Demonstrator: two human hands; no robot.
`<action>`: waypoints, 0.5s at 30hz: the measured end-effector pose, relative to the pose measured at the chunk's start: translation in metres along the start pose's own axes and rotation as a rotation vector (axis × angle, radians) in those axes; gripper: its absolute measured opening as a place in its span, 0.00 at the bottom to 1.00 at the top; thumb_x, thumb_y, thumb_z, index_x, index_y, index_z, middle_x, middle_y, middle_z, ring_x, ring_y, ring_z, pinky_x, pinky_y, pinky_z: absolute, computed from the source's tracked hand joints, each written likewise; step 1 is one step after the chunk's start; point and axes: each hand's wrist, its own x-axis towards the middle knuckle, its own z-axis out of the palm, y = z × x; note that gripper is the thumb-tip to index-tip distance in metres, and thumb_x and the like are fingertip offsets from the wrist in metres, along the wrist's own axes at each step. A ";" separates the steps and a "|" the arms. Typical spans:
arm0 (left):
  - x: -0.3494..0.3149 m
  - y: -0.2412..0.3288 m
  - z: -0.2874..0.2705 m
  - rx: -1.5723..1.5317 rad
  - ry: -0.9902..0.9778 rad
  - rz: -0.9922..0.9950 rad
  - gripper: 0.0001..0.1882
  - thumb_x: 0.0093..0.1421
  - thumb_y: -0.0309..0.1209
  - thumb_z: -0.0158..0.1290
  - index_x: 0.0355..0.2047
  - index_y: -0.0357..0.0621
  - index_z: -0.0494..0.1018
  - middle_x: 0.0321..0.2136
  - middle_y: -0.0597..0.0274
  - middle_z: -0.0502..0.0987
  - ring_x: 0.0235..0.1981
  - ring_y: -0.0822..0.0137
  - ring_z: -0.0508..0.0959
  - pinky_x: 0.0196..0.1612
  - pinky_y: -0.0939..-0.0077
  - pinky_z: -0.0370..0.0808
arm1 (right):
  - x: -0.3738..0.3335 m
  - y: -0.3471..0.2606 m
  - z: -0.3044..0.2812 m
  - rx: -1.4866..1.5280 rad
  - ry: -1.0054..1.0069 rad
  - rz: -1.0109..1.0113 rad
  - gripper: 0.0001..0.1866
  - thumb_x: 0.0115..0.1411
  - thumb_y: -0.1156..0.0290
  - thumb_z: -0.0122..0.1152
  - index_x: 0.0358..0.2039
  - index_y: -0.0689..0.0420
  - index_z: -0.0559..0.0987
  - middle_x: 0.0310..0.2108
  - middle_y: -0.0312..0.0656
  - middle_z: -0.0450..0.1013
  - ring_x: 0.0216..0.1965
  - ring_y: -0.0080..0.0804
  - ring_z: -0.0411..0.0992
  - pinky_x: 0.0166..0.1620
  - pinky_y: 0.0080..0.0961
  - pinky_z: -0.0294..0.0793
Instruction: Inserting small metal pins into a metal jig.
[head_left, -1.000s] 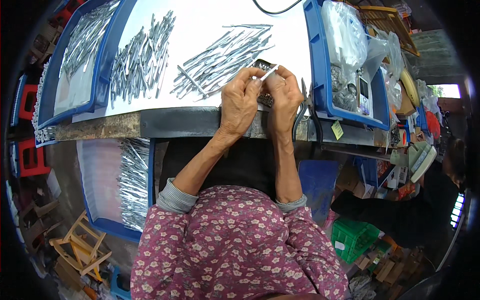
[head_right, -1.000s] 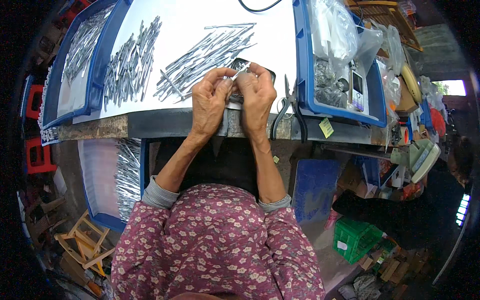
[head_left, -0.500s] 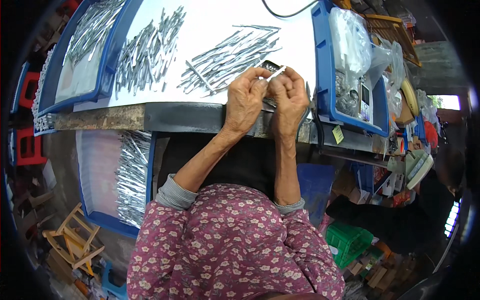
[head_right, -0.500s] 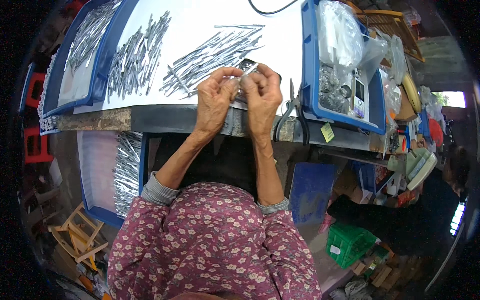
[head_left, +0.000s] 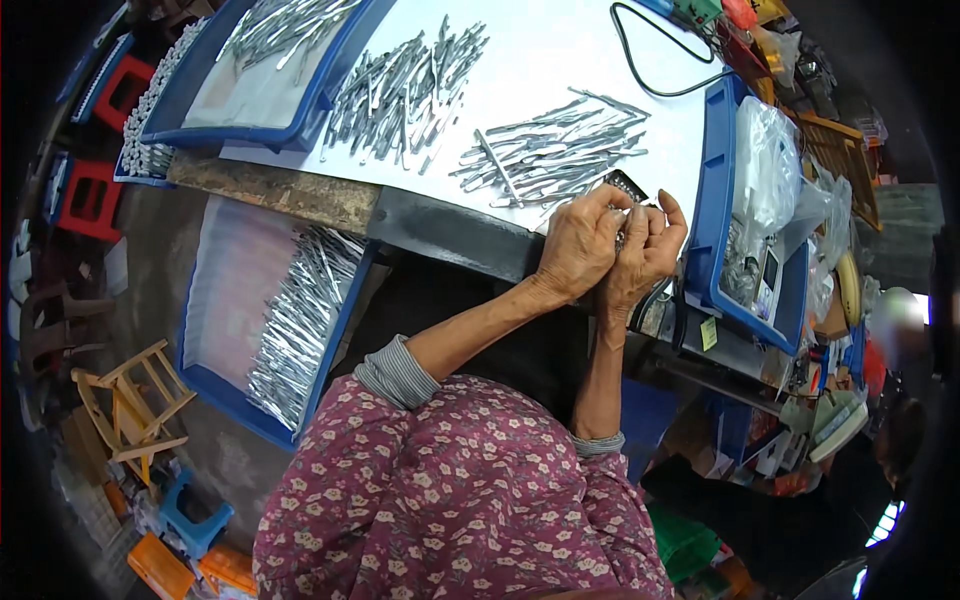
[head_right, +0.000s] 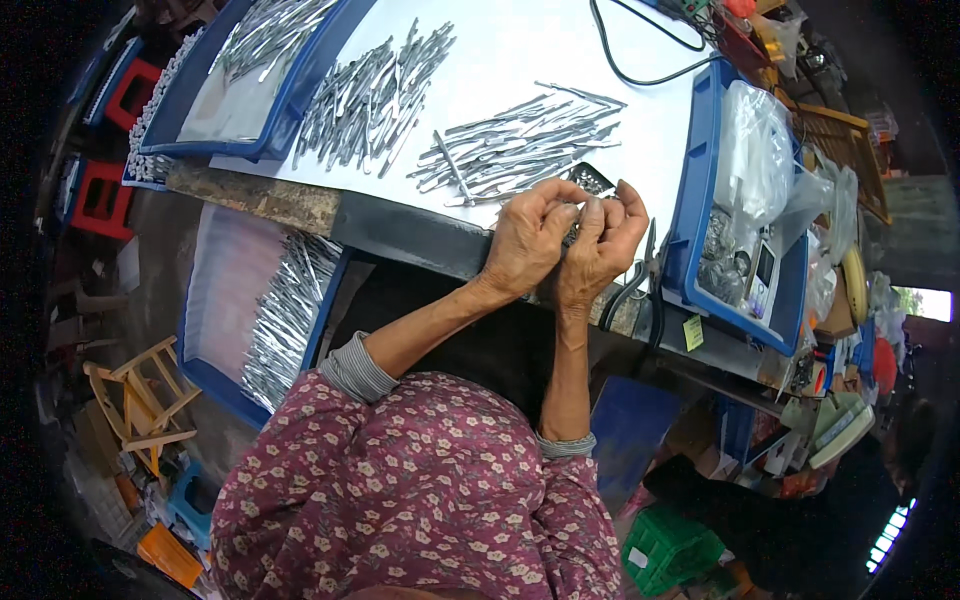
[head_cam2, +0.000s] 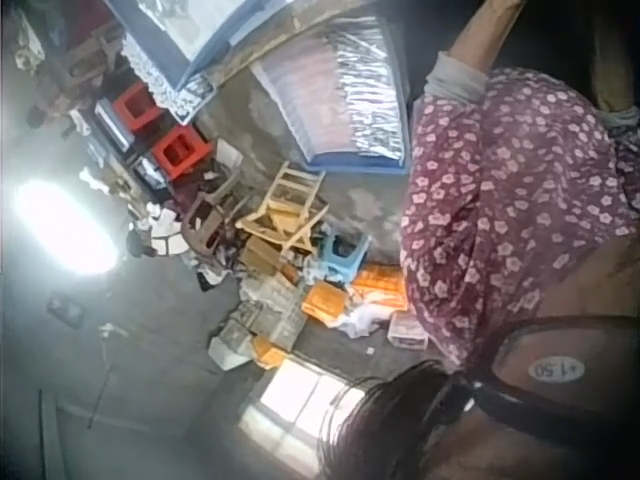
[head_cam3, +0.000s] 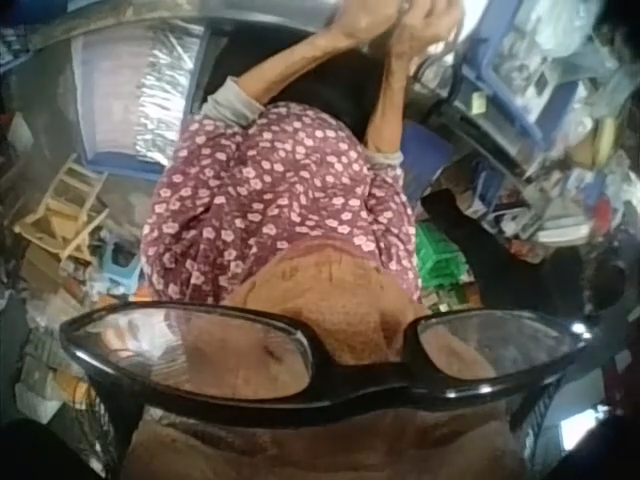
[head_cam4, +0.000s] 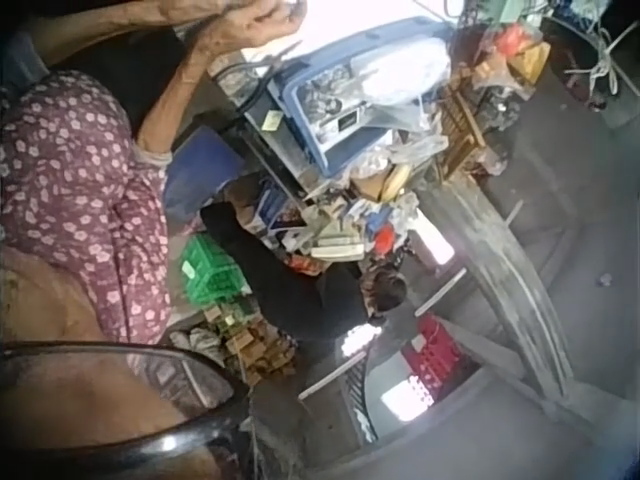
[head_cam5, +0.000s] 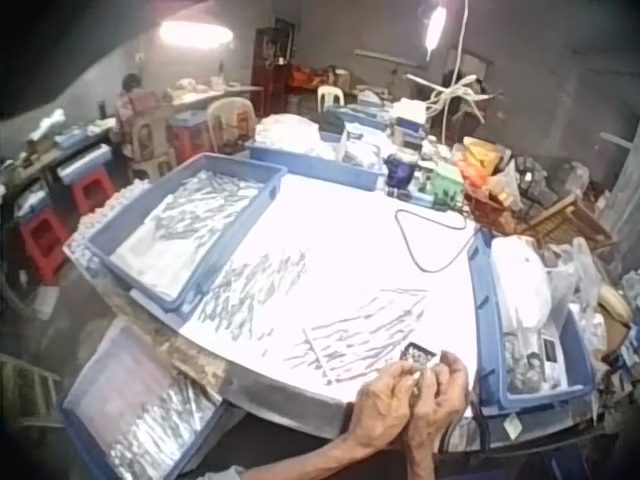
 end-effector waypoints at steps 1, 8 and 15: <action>0.000 0.000 0.001 -0.005 -0.011 0.006 0.08 0.54 0.24 0.43 0.31 0.33 0.70 0.17 0.62 0.72 0.18 0.78 0.69 0.22 0.81 0.66 | 0.000 0.000 0.001 -0.039 0.013 -0.021 0.18 0.58 0.76 0.49 0.48 0.69 0.61 0.25 0.33 0.65 0.25 0.15 0.61 0.30 0.09 0.61; 0.003 0.010 -0.002 0.110 -0.054 0.010 0.09 0.55 0.27 0.43 0.32 0.34 0.70 0.18 0.57 0.72 0.19 0.72 0.71 0.23 0.76 0.68 | 0.005 -0.002 0.003 -0.068 0.048 0.015 0.16 0.59 0.74 0.45 0.46 0.68 0.65 0.29 0.39 0.67 0.25 0.17 0.64 0.28 0.13 0.64; 0.052 0.008 -0.055 0.540 -0.129 0.217 0.10 0.57 0.30 0.41 0.33 0.42 0.71 0.10 0.64 0.66 0.11 0.72 0.64 0.14 0.72 0.59 | 0.005 -0.002 -0.011 -0.147 -0.165 0.045 0.18 0.58 0.71 0.49 0.47 0.65 0.68 0.24 0.34 0.67 0.27 0.20 0.64 0.31 0.17 0.65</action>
